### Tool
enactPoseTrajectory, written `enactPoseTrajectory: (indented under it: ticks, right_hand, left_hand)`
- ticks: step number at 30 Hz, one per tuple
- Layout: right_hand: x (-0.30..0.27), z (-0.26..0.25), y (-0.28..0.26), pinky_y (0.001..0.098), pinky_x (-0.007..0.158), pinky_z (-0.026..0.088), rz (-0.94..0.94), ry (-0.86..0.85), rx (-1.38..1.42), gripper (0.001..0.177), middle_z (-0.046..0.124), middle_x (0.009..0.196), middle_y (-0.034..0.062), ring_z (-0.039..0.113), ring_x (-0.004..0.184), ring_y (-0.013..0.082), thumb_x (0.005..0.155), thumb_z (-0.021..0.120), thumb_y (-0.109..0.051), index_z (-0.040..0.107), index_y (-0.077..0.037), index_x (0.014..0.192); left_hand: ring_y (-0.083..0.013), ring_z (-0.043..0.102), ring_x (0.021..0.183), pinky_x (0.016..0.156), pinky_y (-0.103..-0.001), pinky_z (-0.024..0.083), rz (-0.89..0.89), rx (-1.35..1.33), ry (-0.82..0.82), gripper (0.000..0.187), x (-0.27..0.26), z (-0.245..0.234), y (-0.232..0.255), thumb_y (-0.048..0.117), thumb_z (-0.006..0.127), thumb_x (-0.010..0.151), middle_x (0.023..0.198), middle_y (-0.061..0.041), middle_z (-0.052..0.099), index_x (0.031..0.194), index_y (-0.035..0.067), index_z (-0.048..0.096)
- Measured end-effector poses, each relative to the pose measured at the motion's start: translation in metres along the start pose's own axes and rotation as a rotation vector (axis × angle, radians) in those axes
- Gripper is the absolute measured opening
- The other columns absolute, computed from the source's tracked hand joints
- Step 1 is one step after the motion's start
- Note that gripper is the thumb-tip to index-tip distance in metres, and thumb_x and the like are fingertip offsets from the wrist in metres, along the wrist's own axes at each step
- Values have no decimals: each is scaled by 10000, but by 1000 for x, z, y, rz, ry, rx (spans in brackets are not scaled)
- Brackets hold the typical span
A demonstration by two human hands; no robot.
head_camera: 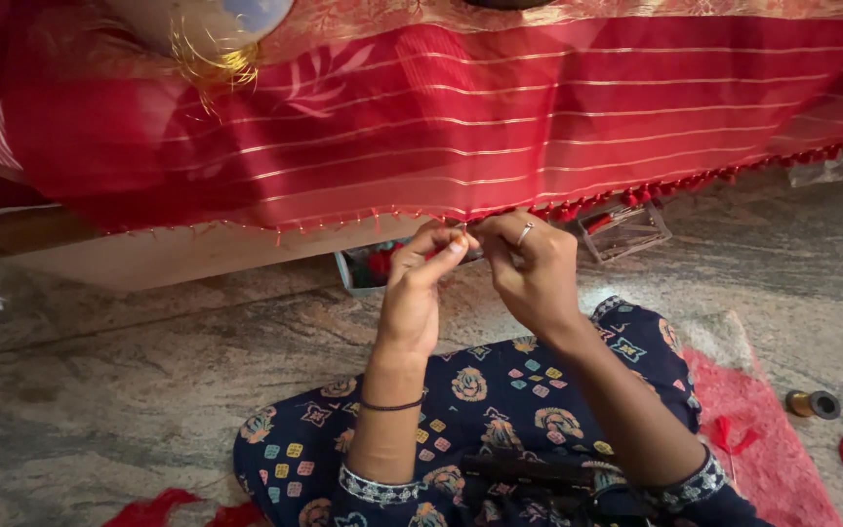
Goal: Sewing red decorative tassels onto the border of a red and gold sari.
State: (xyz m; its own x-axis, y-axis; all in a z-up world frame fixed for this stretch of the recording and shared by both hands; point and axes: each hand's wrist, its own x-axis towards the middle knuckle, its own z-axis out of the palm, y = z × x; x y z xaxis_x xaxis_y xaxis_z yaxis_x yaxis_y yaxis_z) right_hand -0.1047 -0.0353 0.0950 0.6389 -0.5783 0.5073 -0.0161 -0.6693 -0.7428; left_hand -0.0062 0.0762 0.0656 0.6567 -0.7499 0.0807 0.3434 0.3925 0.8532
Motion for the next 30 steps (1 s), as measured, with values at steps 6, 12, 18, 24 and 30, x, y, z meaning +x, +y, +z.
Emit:
enactPoseTrajectory:
  ticks: [6,12,18,24,30]
  right_hand:
    - [-1,4,5,282,629,533,-19,14,29,141,731,838,106,698,694,160,886,686,74,744,-17,976]
    - [-2,4,2,286,621,527,10,6,18,127,729,816,108,690,676,158,884,698,65,750,-13,969]
    - [-4,7,-5,263,634,579,97,-12,132,91,761,839,102,743,735,120,894,720,30,748,8,977]
    - [-13,11,-19,270,624,618,390,-36,351,93,782,831,91,762,714,123,930,702,-1,712,12,1023]
    - [-6,1,-47,280,806,586,7,143,155,239,686,1019,131,720,945,160,963,636,50,670,33,1199]
  left_hand:
    - [-150,633,1038,1003,-303,446,-1,4,10,129,0,-2,-3,111,666,966,1013,-39,670,960,2,736]
    - [-139,637,1026,983,-294,445,-35,1,31,129,0,-1,0,124,663,950,1007,-36,697,961,16,735]
    - [-137,625,1029,975,-293,443,9,32,20,138,1,-3,-2,123,670,968,1018,-20,674,971,3,738]
    - [-182,625,875,802,-319,487,-13,234,152,99,0,6,8,76,698,945,919,-75,700,939,-7,752]
    - [-260,644,921,819,-392,507,612,1045,253,92,-12,40,38,72,739,842,925,-130,660,913,19,715]
